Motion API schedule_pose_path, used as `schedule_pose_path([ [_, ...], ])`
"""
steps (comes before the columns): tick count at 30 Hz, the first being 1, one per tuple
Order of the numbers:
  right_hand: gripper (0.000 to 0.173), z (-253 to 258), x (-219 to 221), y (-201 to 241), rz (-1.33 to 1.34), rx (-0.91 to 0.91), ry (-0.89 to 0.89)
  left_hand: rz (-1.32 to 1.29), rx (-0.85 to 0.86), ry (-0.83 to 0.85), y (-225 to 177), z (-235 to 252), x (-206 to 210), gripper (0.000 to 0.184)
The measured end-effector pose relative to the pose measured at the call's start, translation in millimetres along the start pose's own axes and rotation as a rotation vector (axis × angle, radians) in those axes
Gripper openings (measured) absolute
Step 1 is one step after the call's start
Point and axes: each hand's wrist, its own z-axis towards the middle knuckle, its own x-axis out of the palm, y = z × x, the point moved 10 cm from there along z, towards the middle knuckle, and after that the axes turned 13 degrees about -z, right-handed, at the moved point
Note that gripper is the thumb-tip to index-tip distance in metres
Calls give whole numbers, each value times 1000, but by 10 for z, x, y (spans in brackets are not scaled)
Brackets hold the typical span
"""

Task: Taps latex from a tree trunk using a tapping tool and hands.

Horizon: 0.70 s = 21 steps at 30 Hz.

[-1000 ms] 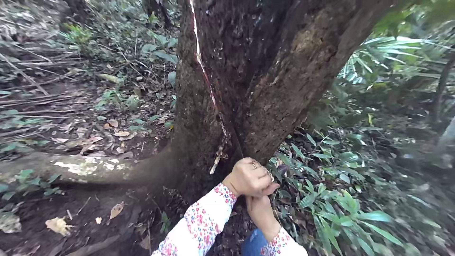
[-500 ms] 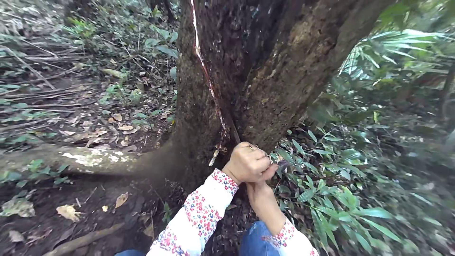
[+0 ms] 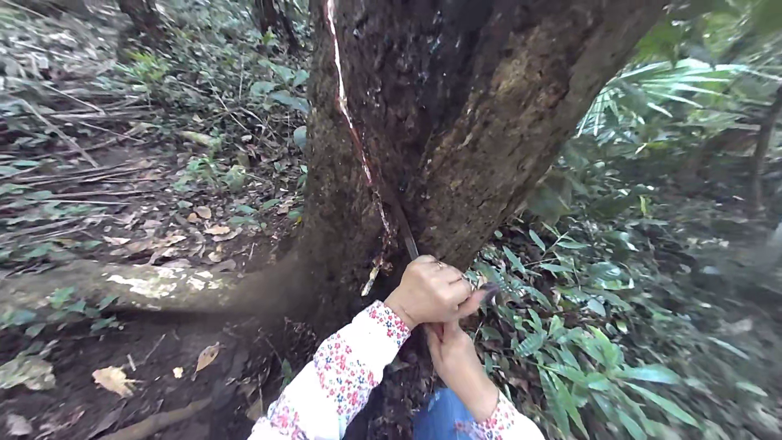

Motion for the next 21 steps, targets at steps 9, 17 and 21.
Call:
schedule_pose_path([
  [9, 24, -131, 33, -192, -54, -13, -20, -49, -26, -74, -90, -145, 67, 37],
  [17, 28, -165, 279, -346, -77, 66, 24, -55, 58, -40, -128, -322, 149, 42],
  [21, 29, -314, 465, -485, -63, 82, 49, -38, 88, 14, -237, -530, 309, 38],
])
